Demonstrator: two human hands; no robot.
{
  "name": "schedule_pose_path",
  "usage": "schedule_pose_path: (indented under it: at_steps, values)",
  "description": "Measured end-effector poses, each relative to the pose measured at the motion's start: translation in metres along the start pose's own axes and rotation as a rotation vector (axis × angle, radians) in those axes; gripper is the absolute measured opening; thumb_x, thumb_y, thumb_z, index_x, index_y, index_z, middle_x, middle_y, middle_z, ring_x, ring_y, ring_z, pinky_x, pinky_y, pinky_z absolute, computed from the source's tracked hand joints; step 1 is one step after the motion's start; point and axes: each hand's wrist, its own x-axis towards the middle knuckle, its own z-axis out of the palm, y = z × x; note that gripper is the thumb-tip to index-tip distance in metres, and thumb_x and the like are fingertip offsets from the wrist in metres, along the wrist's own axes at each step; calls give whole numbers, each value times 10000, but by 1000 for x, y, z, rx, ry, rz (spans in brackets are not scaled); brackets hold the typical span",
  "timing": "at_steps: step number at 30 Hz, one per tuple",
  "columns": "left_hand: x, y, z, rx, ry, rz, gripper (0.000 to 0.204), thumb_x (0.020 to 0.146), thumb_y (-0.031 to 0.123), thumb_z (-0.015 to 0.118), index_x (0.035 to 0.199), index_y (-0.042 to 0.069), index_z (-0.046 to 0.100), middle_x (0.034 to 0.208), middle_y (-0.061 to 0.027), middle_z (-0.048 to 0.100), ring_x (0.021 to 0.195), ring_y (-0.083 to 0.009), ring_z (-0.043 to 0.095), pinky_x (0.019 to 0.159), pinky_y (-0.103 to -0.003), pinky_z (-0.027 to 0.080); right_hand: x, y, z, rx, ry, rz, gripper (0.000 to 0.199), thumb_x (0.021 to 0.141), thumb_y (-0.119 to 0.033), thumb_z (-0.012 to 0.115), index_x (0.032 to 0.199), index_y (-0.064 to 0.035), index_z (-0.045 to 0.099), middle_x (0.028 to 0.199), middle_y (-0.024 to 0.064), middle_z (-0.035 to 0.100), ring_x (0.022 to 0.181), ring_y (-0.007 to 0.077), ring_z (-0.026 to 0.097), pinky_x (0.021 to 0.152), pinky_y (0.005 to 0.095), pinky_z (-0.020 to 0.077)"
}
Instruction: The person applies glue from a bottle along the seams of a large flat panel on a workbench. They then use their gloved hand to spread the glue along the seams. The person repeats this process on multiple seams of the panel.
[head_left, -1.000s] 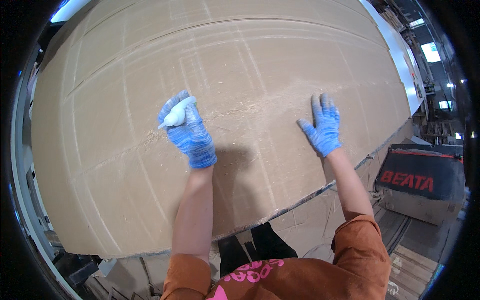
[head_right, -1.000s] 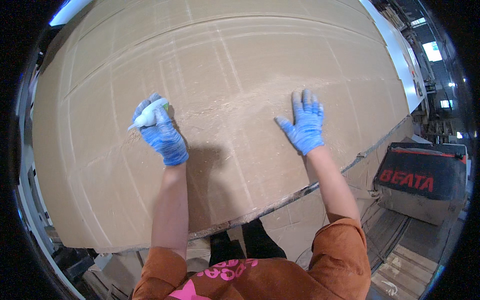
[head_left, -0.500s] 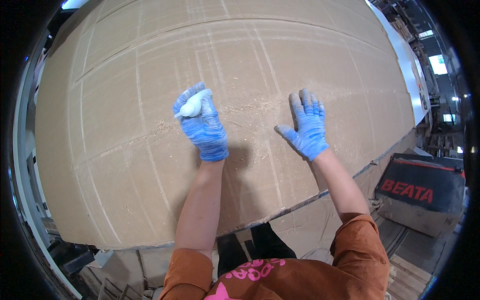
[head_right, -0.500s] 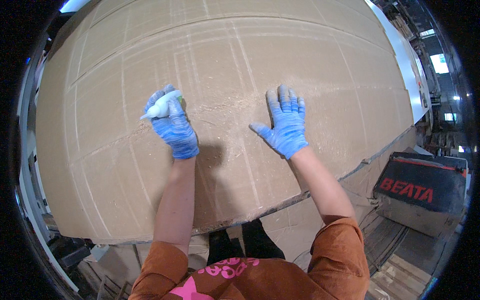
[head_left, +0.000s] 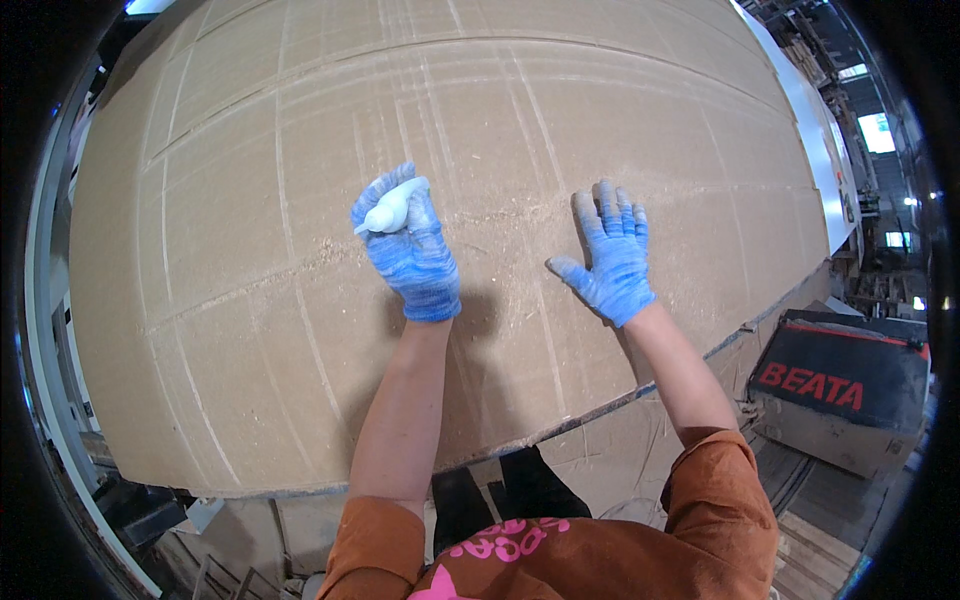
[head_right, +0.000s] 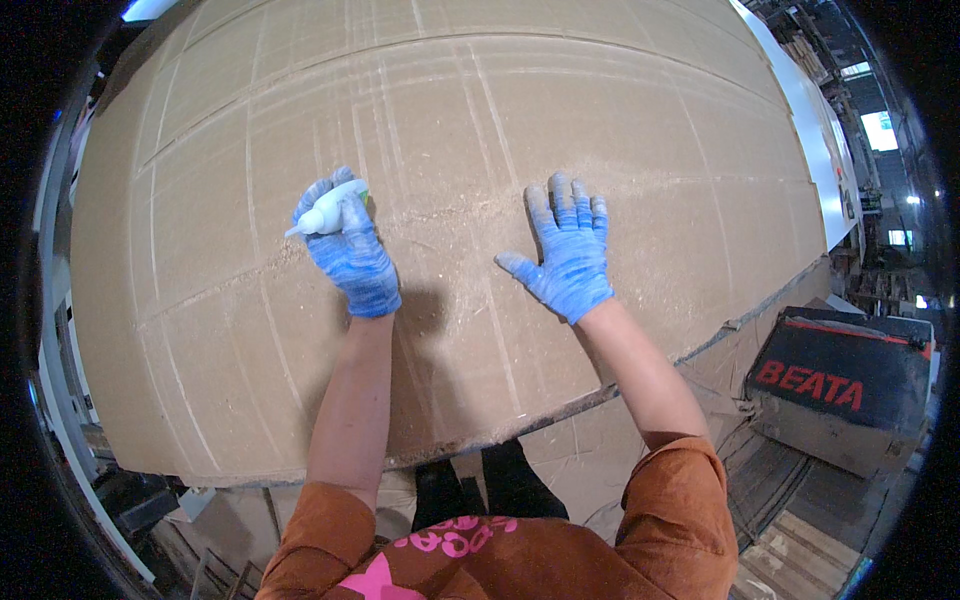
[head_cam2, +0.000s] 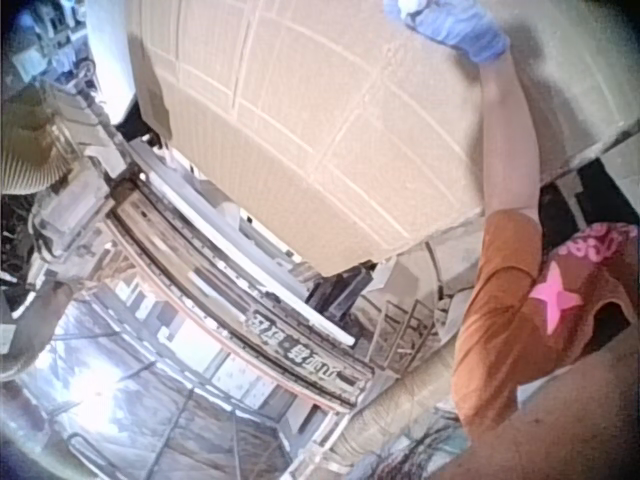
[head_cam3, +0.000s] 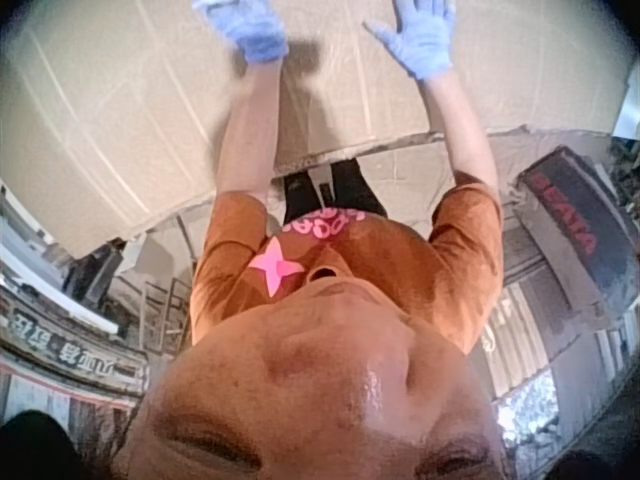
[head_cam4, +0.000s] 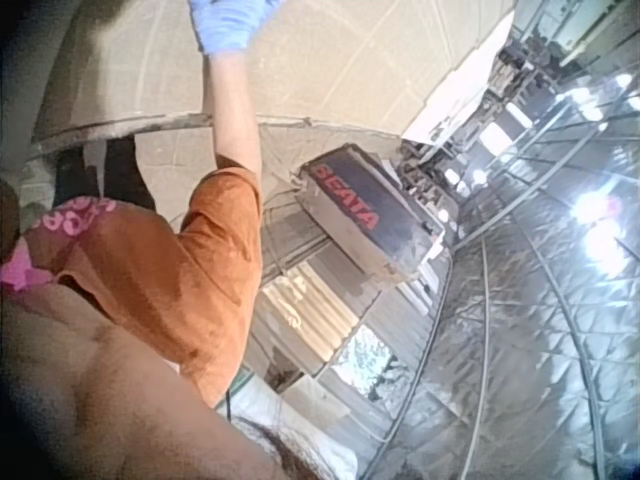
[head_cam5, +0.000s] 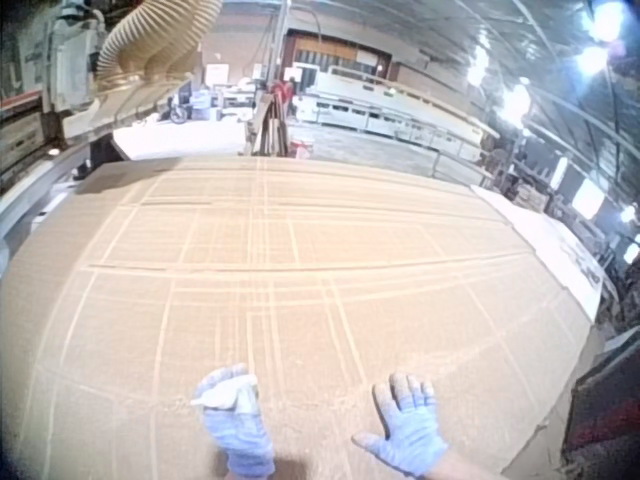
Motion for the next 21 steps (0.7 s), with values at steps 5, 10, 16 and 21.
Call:
schedule_pose_path:
  at_steps: [5,10,16,21]
  values:
    - [1,-1,0,-26,7,10,248,870,-2,615,1092,32,509,1077,-92,594,992,-140,570,904,-287,456,1,-9,4,16,10,-51,878,745,-635,586,1413,-107,373,1465,249,267,1362,426,216,1106,560,88]
    - [-1,-2,2,-11,-1,25,217,869,-5,615,1067,32,532,1075,-91,595,992,-142,571,904,-286,456,2,-14,4,20,1,-73,866,736,-651,580,1401,-127,398,1456,245,286,1349,428,240,1103,561,94]
    - [0,-3,-1,23,6,25,239,866,-11,614,1079,35,515,1075,-92,597,985,-139,571,898,-283,459,4,-22,4,26,8,-120,867,727,-650,584,1396,-129,403,1451,235,294,1340,426,249,1100,564,99]
    - [1,-2,-2,15,-13,33,255,871,-11,607,1095,38,495,1079,-97,597,983,-139,569,892,-284,462,-10,-34,-3,112,-35,-147,887,761,-657,548,1412,-83,363,1469,239,260,1366,417,210,1107,557,89]
